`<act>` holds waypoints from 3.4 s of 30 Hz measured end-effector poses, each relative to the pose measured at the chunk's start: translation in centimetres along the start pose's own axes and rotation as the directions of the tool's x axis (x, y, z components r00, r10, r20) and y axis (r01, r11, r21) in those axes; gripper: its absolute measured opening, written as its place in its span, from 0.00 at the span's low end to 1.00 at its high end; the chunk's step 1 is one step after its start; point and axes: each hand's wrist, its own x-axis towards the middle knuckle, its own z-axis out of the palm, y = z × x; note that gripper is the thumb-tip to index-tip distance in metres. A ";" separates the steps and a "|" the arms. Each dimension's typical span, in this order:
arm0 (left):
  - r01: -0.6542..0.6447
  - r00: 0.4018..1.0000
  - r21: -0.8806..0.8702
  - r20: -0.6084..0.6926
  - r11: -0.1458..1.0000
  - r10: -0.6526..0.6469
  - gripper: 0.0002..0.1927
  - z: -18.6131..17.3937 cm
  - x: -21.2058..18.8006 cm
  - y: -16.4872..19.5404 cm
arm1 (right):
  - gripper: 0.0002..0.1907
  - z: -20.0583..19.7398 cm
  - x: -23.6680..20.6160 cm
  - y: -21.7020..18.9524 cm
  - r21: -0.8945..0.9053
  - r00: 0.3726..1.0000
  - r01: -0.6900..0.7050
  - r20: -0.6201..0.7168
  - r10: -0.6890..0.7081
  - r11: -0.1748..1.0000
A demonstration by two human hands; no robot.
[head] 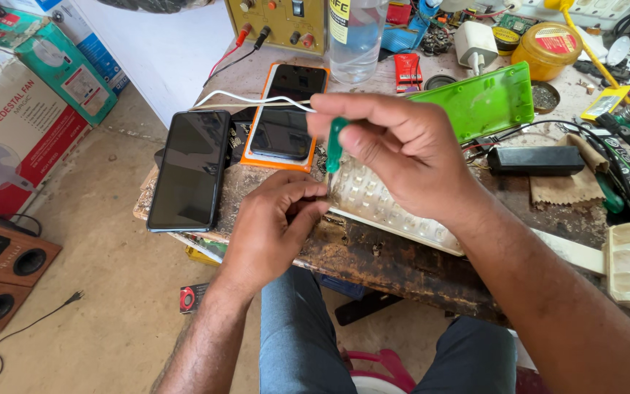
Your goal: The person disassembles a white plastic LED light fixture, removes the internal circuit board and battery, and uses a soldering iron and screwdriver to work on the components. They then reassemble the fixture and connect it to a power supply for testing.
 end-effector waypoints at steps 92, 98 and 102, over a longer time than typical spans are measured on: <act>-0.327 0.933 0.118 0.199 0.937 0.301 0.04 0.0 9.1 1.2 | 0.14 -11.4 -2.1 3.9 -0.687 0.814 -0.580 -0.462 0.353 0.438; -0.349 0.933 0.226 0.176 0.909 0.314 0.04 8.0 13.0 2.1 | 0.10 -11.5 -2.9 0.9 -0.620 0.827 -0.556 -0.481 0.291 0.554; -0.358 0.934 0.387 0.149 0.850 0.325 0.06 9.8 13.6 1.9 | 0.09 -11.0 -2.9 0.5 -0.822 0.778 -0.530 -0.374 0.505 0.208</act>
